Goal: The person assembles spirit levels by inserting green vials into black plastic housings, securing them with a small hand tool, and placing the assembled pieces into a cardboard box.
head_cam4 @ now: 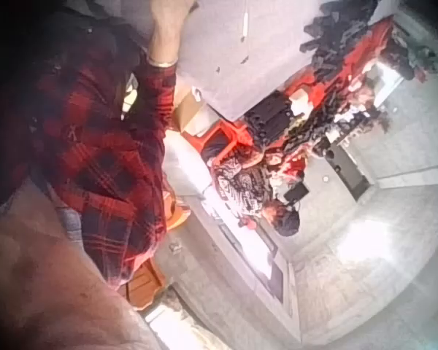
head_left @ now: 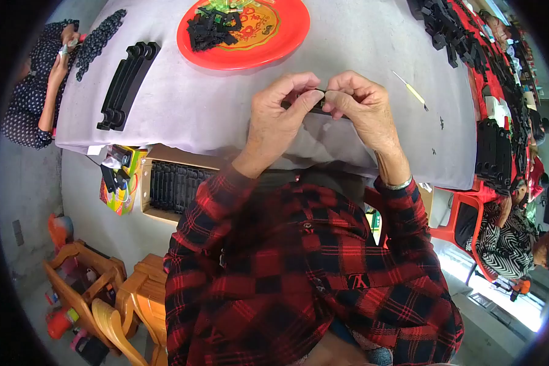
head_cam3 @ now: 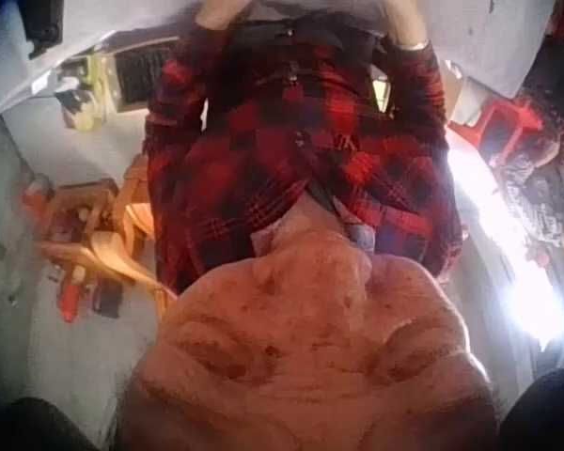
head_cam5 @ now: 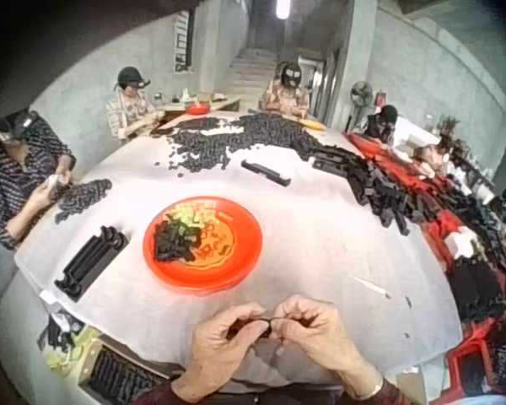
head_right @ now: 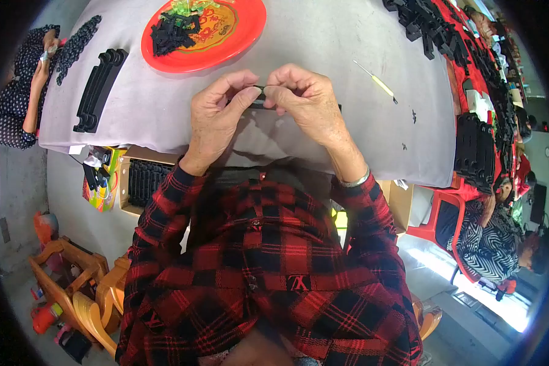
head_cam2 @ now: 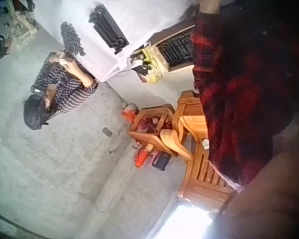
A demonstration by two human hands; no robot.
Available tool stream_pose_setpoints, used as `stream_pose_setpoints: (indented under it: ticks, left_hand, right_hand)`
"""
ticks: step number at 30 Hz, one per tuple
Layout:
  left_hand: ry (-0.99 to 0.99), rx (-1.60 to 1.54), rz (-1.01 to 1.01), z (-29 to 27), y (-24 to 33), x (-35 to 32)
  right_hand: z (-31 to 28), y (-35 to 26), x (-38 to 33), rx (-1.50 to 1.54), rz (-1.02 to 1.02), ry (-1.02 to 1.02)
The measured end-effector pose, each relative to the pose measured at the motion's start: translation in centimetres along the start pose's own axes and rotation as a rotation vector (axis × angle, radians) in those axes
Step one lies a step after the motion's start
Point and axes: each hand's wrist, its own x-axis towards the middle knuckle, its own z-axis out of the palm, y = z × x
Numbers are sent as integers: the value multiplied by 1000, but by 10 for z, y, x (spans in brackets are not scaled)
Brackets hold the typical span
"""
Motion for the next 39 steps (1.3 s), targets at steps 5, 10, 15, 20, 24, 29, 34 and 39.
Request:
stream_pose_setpoints:
  ticks: [5,10,15,20,24,29,34,39]
  left_hand:
    - [63,-157,-62,3,2,-3]
    - [35,110,153,-2,4,-5]
    - [-33,426,551,1,8,-2]
    - [-52,345,337,0,11,-6]
    - [-90,212,117,3,7,-13]
    - [-98,33,-74,6,8,-17]
    - [-57,-45,-83,7,4,-17]
    - [-23,-108,-144,6,2,-16]
  right_hand:
    - [0,4,-9,60,-16,35]
    - [-5,4,-20,199,112,96]
    - [-9,10,-26,408,236,83]
    - [-11,9,-30,295,43,133]
    - [-9,7,-33,221,24,137]
    - [-6,14,-33,182,-44,170]
    - [0,11,-33,197,-45,268]
    - [-6,15,-37,152,4,336]
